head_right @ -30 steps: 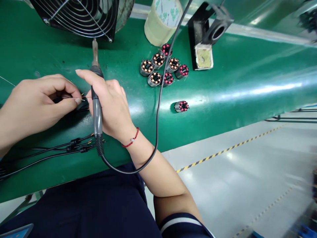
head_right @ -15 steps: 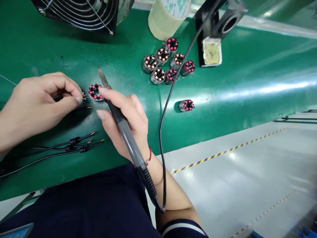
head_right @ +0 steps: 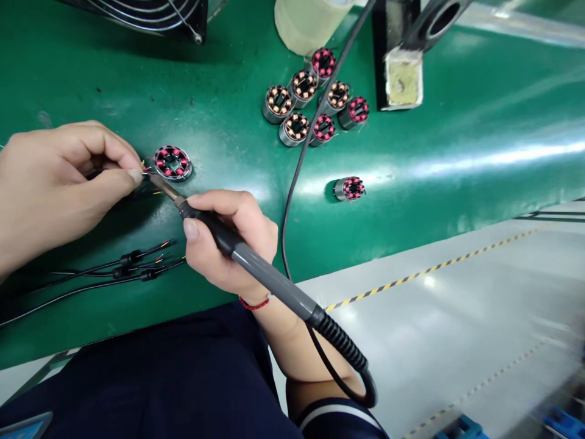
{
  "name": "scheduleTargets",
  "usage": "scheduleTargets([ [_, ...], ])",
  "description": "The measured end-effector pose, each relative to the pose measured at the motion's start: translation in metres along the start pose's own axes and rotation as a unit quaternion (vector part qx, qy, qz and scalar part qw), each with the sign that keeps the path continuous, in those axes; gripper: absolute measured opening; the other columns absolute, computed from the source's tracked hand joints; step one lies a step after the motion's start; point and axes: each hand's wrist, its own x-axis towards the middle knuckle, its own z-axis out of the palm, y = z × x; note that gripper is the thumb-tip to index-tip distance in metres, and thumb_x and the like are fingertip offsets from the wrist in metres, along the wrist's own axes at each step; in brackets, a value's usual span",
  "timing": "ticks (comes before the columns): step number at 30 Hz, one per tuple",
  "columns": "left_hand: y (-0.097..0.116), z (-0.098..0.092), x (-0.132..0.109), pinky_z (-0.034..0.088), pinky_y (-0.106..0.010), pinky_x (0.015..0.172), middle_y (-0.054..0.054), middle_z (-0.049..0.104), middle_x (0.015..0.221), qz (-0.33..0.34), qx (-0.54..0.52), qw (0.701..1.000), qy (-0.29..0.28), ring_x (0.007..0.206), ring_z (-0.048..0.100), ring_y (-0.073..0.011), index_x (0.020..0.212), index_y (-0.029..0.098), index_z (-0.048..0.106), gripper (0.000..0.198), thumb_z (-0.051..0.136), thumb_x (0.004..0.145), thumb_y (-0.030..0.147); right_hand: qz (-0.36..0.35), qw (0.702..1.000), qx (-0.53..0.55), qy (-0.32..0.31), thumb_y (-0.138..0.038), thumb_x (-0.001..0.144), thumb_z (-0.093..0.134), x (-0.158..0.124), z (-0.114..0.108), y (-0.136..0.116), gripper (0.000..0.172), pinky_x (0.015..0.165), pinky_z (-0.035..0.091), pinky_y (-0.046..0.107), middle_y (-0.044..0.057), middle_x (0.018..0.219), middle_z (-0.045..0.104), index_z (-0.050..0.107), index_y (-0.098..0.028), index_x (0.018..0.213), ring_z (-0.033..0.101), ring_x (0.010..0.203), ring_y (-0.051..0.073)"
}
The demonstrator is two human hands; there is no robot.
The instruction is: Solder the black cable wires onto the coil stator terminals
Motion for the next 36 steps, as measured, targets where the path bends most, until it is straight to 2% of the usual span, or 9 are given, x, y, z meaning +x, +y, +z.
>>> scheduleTargets([
  [8, 0.002, 0.001, 0.002, 0.041, -0.027, 0.069, 0.006, 0.062, 0.075, -0.014, 0.015, 1.0, 0.004, 0.067, 0.054, -0.0081, 0.075, 0.021, 0.066, 0.026, 0.047, 0.076, 0.038, 0.018, 1.0, -0.012, -0.02, -0.036, 0.104, 0.058, -0.002, 0.0, -0.002, 0.007, 0.047, 0.051, 0.028, -0.004, 0.076, 0.066, 0.063, -0.032, 0.107, 0.054, 0.048, 0.011],
  [12, 0.003, 0.001, 0.001, 0.043, -0.026, 0.071, 0.007, 0.062, 0.076, -0.015, 0.022, 1.0, 0.003, 0.067, 0.054, -0.0076, 0.075, 0.021, 0.066, 0.028, 0.045, 0.077, 0.039, 0.013, 1.0, 0.001, -0.009, -0.035, 0.103, 0.06, -0.002, 0.001, -0.001, 0.006, 0.047, 0.051, 0.027, -0.005, 0.076, 0.066, 0.064, -0.032, 0.106, 0.054, 0.047, 0.01],
  [17, 0.002, 0.0, 0.002, 0.042, -0.027, 0.068, 0.005, 0.064, 0.076, -0.016, 0.016, 1.0, 0.0, 0.067, 0.054, -0.0086, 0.074, 0.02, 0.066, 0.025, 0.048, 0.076, 0.037, -0.006, 1.0, -0.016, -0.012, -0.037, 0.103, 0.059, -0.004, 0.0, 0.003, 0.01, 0.047, 0.053, 0.027, -0.005, 0.079, 0.069, 0.064, -0.032, 0.109, 0.058, 0.048, 0.011],
  [21, 0.003, 0.0, 0.002, 0.042, -0.027, 0.067, 0.006, 0.063, 0.074, -0.007, 0.006, 1.0, 0.001, 0.067, 0.055, -0.0092, 0.073, 0.021, 0.065, 0.023, 0.048, 0.075, 0.036, 0.005, 0.999, -0.04, -0.015, -0.041, 0.102, 0.058, -0.006, -0.001, 0.005, 0.015, 0.051, 0.057, 0.031, -0.004, 0.083, 0.072, 0.063, -0.034, 0.114, 0.062, 0.052, 0.014],
  [28, 0.003, 0.0, 0.0, 0.041, -0.028, 0.068, 0.005, 0.062, 0.075, -0.01, 0.007, 1.0, 0.003, 0.066, 0.053, -0.0094, 0.074, 0.021, 0.065, 0.022, 0.048, 0.076, 0.035, -0.003, 0.997, -0.082, -0.015, -0.048, 0.105, 0.053, -0.005, 0.0, 0.004, 0.018, 0.045, 0.055, 0.028, -0.005, 0.076, 0.069, 0.061, -0.032, 0.109, 0.055, 0.043, 0.01],
  [30, 0.002, 0.0, 0.0, 0.04, -0.028, 0.067, 0.005, 0.061, 0.073, -0.012, 0.005, 1.0, 0.001, 0.064, 0.05, -0.0094, 0.073, 0.021, 0.065, 0.022, 0.049, 0.075, 0.035, -0.009, 0.997, -0.071, -0.01, -0.043, 0.106, 0.054, -0.003, -0.001, 0.003, 0.015, 0.049, 0.058, 0.027, -0.003, 0.083, 0.071, 0.061, -0.031, 0.111, 0.06, 0.049, 0.011],
  [32, 0.002, 0.0, 0.001, 0.04, -0.028, 0.067, 0.004, 0.061, 0.073, -0.013, 0.004, 1.0, 0.001, 0.062, 0.048, -0.0092, 0.073, 0.021, 0.065, 0.021, 0.049, 0.076, 0.035, -0.017, 0.997, -0.069, -0.022, -0.039, 0.106, 0.057, 0.001, -0.004, 0.001, 0.015, 0.058, 0.064, 0.028, -0.001, 0.094, 0.075, 0.063, -0.031, 0.116, 0.069, 0.061, 0.013],
  [34, 0.001, 0.0, 0.001, 0.041, -0.028, 0.068, 0.004, 0.061, 0.073, -0.013, 0.001, 1.0, 0.0, 0.063, 0.049, -0.0096, 0.073, 0.021, 0.065, 0.021, 0.05, 0.076, 0.035, -0.02, 0.995, -0.074, -0.058, -0.037, 0.104, 0.06, 0.008, -0.006, 0.0, 0.02, 0.068, 0.068, 0.03, 0.001, 0.111, 0.077, 0.063, -0.032, 0.124, 0.076, 0.075, 0.016],
  [36, 0.0, 0.0, 0.001, 0.04, -0.028, 0.067, 0.004, 0.062, 0.073, -0.011, 0.001, 1.0, 0.0, 0.063, 0.05, -0.01, 0.074, 0.021, 0.065, 0.021, 0.05, 0.075, 0.035, -0.007, 0.992, -0.065, -0.109, -0.036, 0.104, 0.061, 0.018, -0.008, -0.002, 0.028, 0.07, 0.069, 0.029, 0.0, 0.132, 0.073, 0.06, -0.034, 0.132, 0.079, 0.092, 0.017],
])
